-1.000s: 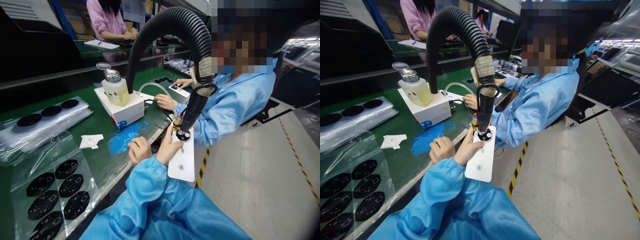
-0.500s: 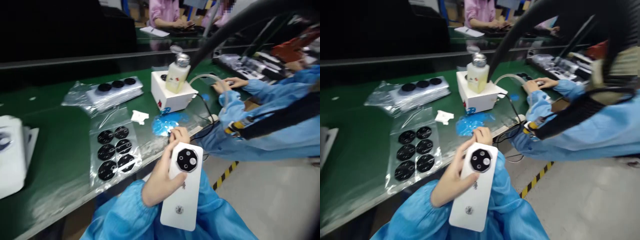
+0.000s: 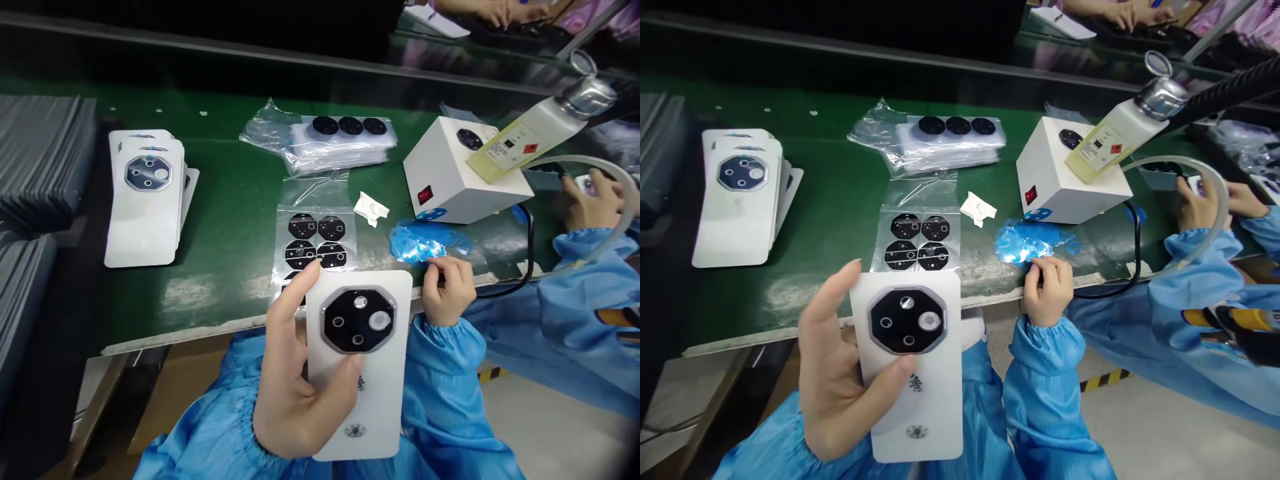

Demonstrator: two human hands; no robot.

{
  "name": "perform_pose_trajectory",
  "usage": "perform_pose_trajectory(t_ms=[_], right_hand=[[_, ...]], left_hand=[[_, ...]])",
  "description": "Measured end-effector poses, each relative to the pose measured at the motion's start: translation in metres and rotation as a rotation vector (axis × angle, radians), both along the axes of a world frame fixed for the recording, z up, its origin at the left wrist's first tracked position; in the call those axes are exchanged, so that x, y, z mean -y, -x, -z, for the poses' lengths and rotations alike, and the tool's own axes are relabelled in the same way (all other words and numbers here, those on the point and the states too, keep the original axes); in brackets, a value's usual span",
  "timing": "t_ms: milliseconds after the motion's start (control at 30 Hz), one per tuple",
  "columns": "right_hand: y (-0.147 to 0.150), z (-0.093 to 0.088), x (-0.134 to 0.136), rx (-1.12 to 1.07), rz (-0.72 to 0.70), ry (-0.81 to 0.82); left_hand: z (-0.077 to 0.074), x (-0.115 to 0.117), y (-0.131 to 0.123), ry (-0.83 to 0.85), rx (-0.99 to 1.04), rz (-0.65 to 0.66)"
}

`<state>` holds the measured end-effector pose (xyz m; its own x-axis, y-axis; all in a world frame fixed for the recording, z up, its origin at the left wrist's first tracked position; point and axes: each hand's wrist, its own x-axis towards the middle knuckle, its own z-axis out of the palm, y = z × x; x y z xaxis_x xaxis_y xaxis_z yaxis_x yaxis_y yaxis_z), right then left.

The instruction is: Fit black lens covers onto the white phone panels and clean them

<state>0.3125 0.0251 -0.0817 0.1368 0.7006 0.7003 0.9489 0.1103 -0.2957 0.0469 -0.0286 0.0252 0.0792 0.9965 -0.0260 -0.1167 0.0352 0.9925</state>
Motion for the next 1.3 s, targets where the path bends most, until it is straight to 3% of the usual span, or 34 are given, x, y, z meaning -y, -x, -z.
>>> perform_pose_trajectory(t_ms=[133, 333, 567, 733, 933, 1133, 1300], right_hand=[[0.000, -0.001, 0.000, 0.014, 0.005, -0.005], [-0.001, -0.001, 0.000, 0.020, 0.000, -0.015], [0.000, -0.001, 0.000, 0.018, -0.006, -0.020], [0.000, -0.001, -0.001, 0.021, -0.011, -0.026], [-0.002, 0.001, -0.001, 0.012, -0.014, -0.027], [-0.001, 0.000, 0.000, 0.008, -0.011, -0.018], [0.000, -0.001, 0.000, 0.011, -0.016, -0.024]], left_hand=[[-0.001, -0.003, 0.004, -0.010, 0.002, 0.047], [-0.006, -0.005, 0.004, -0.011, -0.001, 0.016], [-0.008, -0.004, 0.005, 0.109, 0.018, 0.039], [-0.007, -0.004, 0.003, 0.009, 0.021, 0.006], [0.001, -0.006, -0.002, -0.189, 0.158, -0.064], [0.001, -0.005, 0.000, -0.188, 0.100, -0.103], [-0.002, -0.005, 0.006, -0.133, 0.069, -0.061]])
